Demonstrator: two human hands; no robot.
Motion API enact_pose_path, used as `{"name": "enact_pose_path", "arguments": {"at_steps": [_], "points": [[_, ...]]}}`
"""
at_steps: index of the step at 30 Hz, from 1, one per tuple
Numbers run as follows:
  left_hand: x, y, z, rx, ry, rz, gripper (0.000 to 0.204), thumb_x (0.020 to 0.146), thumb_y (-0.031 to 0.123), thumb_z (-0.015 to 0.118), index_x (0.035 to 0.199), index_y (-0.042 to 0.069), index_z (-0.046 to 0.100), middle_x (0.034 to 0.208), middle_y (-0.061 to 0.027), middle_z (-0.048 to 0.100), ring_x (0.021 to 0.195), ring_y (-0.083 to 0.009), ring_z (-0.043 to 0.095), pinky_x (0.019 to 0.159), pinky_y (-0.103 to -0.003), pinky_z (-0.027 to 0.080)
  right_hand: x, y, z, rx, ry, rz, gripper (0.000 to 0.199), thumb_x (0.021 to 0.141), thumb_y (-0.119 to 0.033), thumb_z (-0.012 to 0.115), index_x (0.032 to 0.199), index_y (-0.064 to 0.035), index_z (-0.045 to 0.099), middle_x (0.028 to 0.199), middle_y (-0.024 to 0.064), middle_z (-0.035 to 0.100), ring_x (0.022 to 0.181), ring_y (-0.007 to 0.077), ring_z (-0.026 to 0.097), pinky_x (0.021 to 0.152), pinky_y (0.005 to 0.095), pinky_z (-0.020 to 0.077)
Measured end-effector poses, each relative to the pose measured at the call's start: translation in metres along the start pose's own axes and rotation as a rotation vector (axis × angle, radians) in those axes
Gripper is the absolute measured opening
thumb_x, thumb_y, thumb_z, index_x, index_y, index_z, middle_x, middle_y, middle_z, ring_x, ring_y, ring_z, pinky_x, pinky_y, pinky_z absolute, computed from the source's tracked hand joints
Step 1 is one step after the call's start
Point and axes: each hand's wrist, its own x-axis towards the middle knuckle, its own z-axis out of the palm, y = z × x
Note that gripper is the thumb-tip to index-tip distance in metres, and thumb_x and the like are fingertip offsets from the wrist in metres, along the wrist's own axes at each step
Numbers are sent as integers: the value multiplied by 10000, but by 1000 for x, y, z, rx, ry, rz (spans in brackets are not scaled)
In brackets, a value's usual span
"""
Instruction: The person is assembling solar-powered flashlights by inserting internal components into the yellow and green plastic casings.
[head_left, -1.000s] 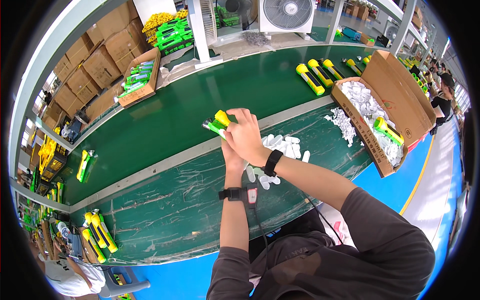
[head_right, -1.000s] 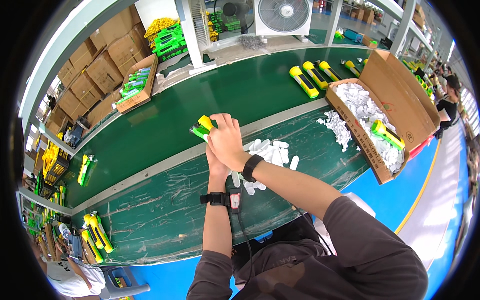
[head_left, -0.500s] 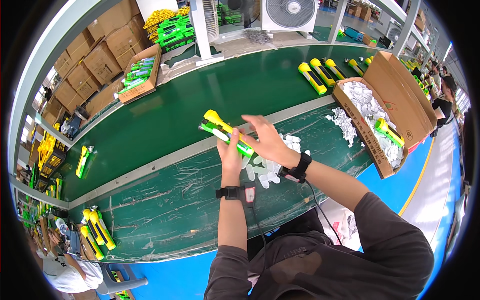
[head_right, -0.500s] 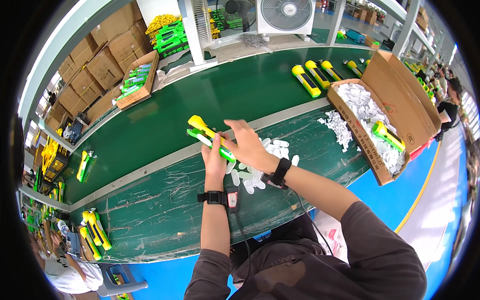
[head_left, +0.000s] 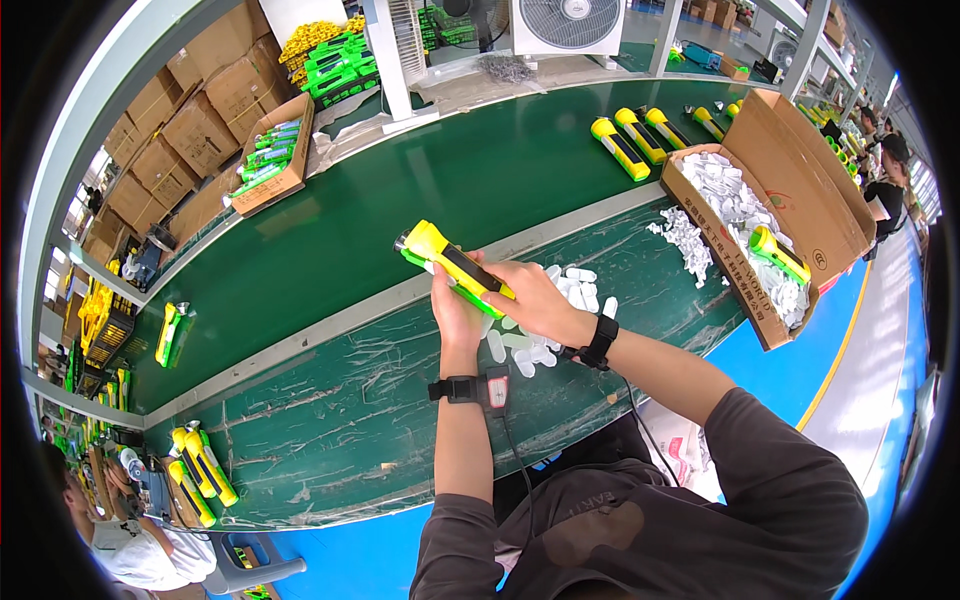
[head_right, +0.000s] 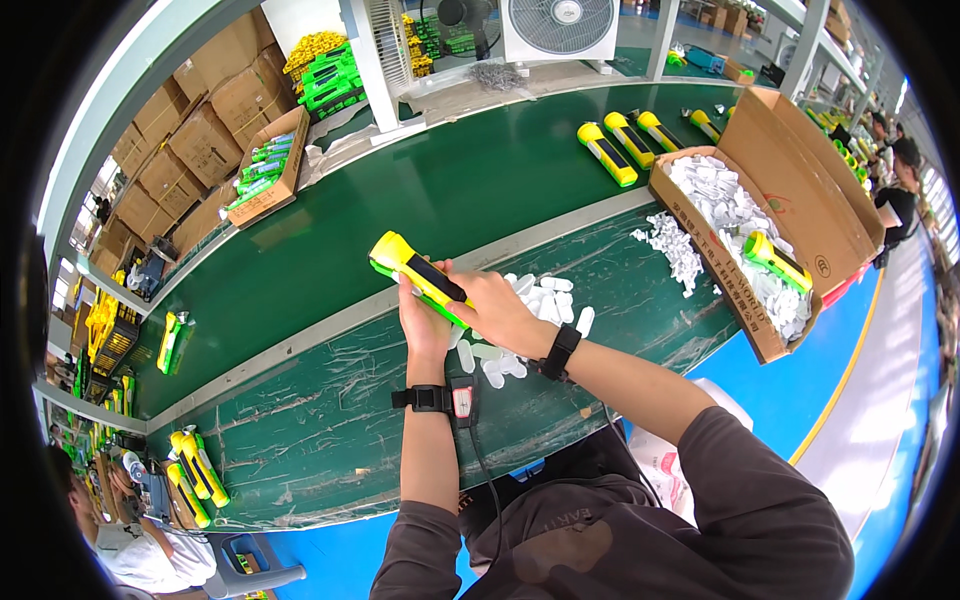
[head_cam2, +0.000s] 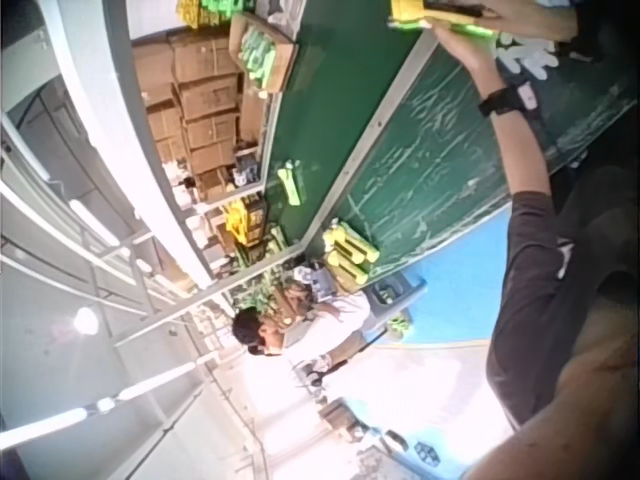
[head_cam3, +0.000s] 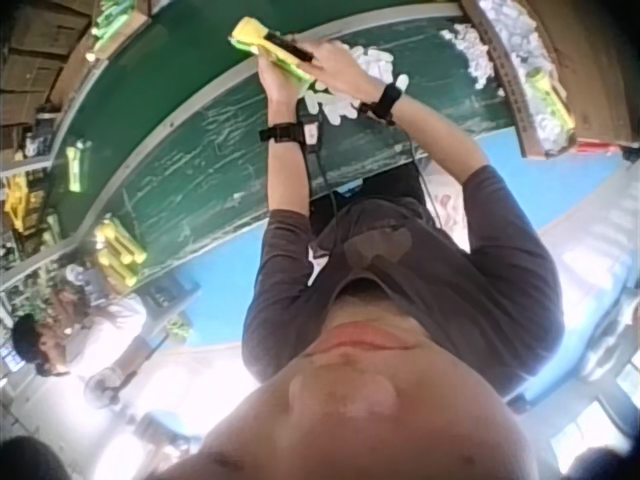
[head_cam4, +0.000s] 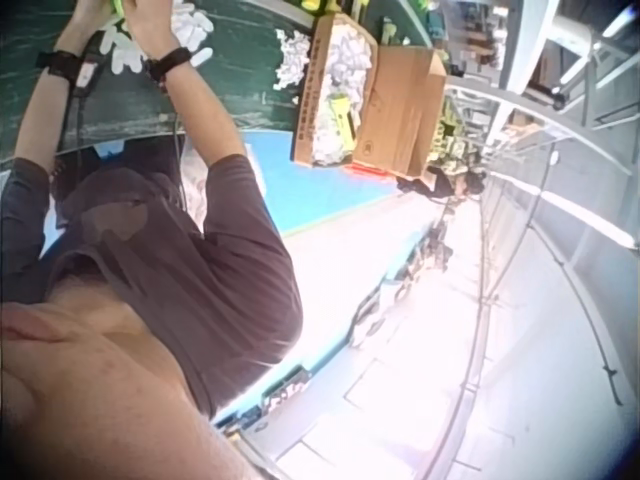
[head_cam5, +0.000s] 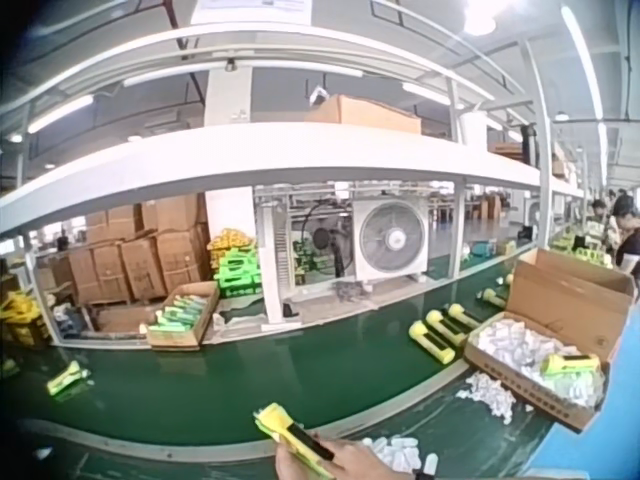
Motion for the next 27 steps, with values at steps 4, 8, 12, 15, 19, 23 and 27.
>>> {"name": "enact_pose_path", "arguments": {"at_steps": [4, 8, 12, 15, 19, 23, 27], "points": [[0, -1, -1, 66, -69, 33, 480, 975, 455, 381, 1183, 31, 466, 1079, -127, 580, 1074, -244, 544, 922, -392, 443, 0, 6, 0, -8, 2, -51, 277, 806, -112, 635, 1032, 38, 579, 849, 244, 612, 788, 415, 593, 682, 452, 467], [-1, -3, -2, 110, -85, 50, 436, 973, 403, 435, 1188, 23, 456, 1095, -130, 578, 1091, -254, 545, 932, -397, 443, 3, 1, -3, -19, -2, -32, 257, 803, -116, 642, 997, 42, 579, 855, 237, 617, 787, 413, 593, 679, 453, 466], [-5, -3, 5, 172, -83, 48, 389, 969, 327, 480, 1204, 19, 442, 1108, -131, 576, 1091, -260, 551, 937, -400, 446, 1, 1, 0, -75, 24, -69, 266, 782, -119, 658, 979, 41, 580, 857, 227, 624, 793, 402, 604, 687, 443, 476], [-5, 0, 5, 216, -83, 73, 436, 980, 365, 437, 1231, 9, 422, 1140, -149, 561, 1118, -269, 539, 945, -405, 443, 4, 2, -4, -52, 4, -52, 294, 767, -107, 670, 999, 54, 590, 895, 232, 633, 805, 382, 626, 706, 410, 498], [-5, 4, 4, 91, -127, -6, 544, 971, 487, 351, 1269, 37, 416, 1170, -155, 547, 1134, -286, 526, 956, -425, 438, 4, 9, -9, 124, -21, 32, 315, 755, -128, 678, 1007, 49, 613, 908, 233, 644, 822, 363, 641, 729, 387, 510], [-5, 0, 8, 108, -135, 19, 576, 961, 507, 364, 1276, 25, 397, 1194, -176, 538, 1139, -300, 522, 929, -441, 466, 1, 6, -11, 66, 2, 46, 317, 752, -163, 671, 1010, 16, 630, 831, 226, 638, 785, 388, 619, 693, 421, 493], [-6, -2, 8, 126, -144, 24, 525, 976, 452, 379, 1276, 21, 391, 1190, -167, 543, 1170, -299, 508, 966, -437, 434, -2, 8, -6, -44, 52, -32, 330, 750, -152, 680, 1005, 43, 606, 866, 221, 632, 770, 390, 614, 694, 433, 492]]}}
